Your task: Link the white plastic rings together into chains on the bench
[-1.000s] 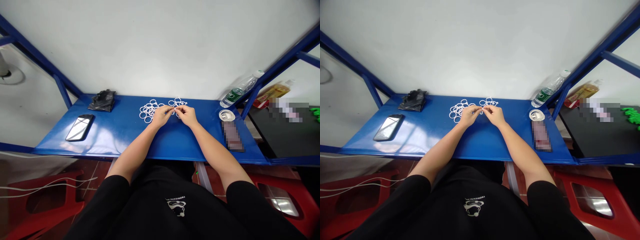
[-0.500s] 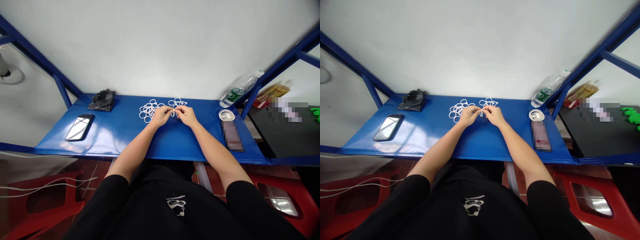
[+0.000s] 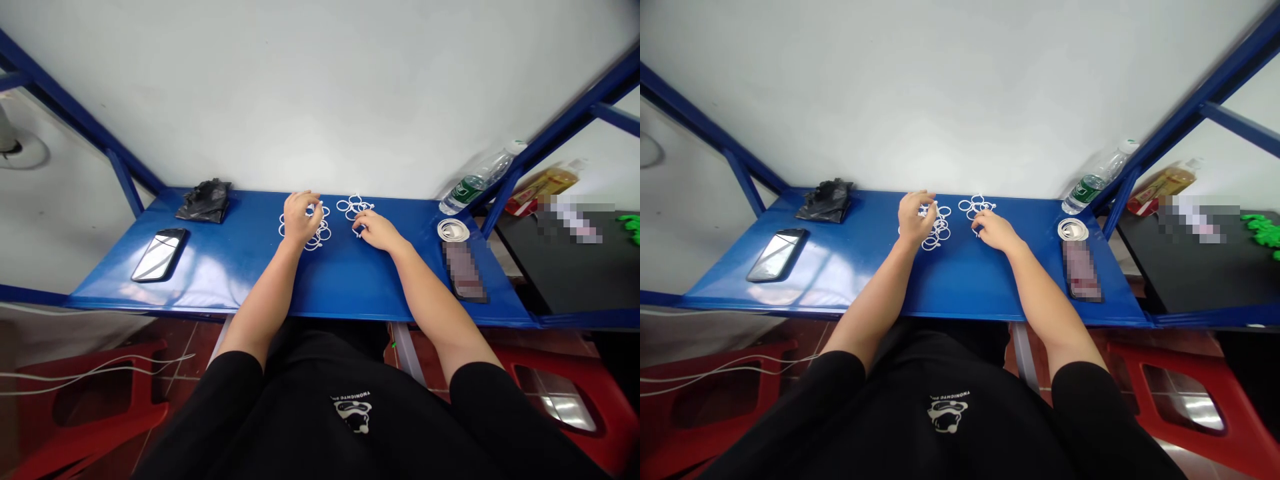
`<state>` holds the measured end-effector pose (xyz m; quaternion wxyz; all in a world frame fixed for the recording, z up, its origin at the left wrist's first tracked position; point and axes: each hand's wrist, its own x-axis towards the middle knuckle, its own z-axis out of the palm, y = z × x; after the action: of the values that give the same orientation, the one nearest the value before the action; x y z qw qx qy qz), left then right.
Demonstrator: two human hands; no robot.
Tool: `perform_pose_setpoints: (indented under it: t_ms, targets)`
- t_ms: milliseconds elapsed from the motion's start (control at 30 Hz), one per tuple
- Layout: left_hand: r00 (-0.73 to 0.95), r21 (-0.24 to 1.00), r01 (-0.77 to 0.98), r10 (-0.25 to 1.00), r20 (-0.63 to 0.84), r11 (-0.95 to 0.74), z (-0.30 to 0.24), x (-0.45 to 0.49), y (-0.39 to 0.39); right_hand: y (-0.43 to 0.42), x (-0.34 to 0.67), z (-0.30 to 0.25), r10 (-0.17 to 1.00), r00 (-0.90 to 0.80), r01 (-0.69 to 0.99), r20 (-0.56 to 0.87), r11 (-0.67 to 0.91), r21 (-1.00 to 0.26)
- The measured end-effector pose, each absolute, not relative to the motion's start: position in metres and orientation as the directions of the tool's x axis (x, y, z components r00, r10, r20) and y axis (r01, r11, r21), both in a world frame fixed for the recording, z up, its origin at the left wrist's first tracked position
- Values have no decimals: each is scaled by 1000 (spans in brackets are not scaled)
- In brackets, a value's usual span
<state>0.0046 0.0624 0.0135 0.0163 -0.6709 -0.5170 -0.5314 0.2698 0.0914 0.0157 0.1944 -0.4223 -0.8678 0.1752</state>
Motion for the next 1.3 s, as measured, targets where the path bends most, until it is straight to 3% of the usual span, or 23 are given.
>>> perform_pose_setpoints:
  t_ms: [100, 400, 767, 967, 1067, 1167, 1300]
  targets:
    - [-137, 521, 759, 687, 714, -390, 8, -4, 67, 91, 272, 14, 789, -603, 678, 119, 585, -445]
    - [-56, 471, 831, 797, 601, -297, -16, -4, 75, 87, 264, 16, 800, -586, 709, 129, 583, -397]
    - [178, 411, 783, 801, 571, -467, -1, 32, 55, 83, 254, 9, 770, -613, 687, 176, 630, -362]
    - [275, 366, 788, 815, 510, -495, -11, 39, 53, 84, 252, 7, 778, -590, 671, 216, 621, -405]
    - [275, 367, 787, 815, 510, -496, -12, 40, 53, 86, 251, 5, 778, -562, 621, 280, 621, -479]
    - [272, 372, 770, 795, 542, -518, -8, 38, 55, 87, 249, 4, 803, -484, 503, 348, 580, -641]
    - [353, 389, 691, 754, 554, -610, -2, 37, 57, 89, 249, 1, 864, -394, 321, 315, 450, -833]
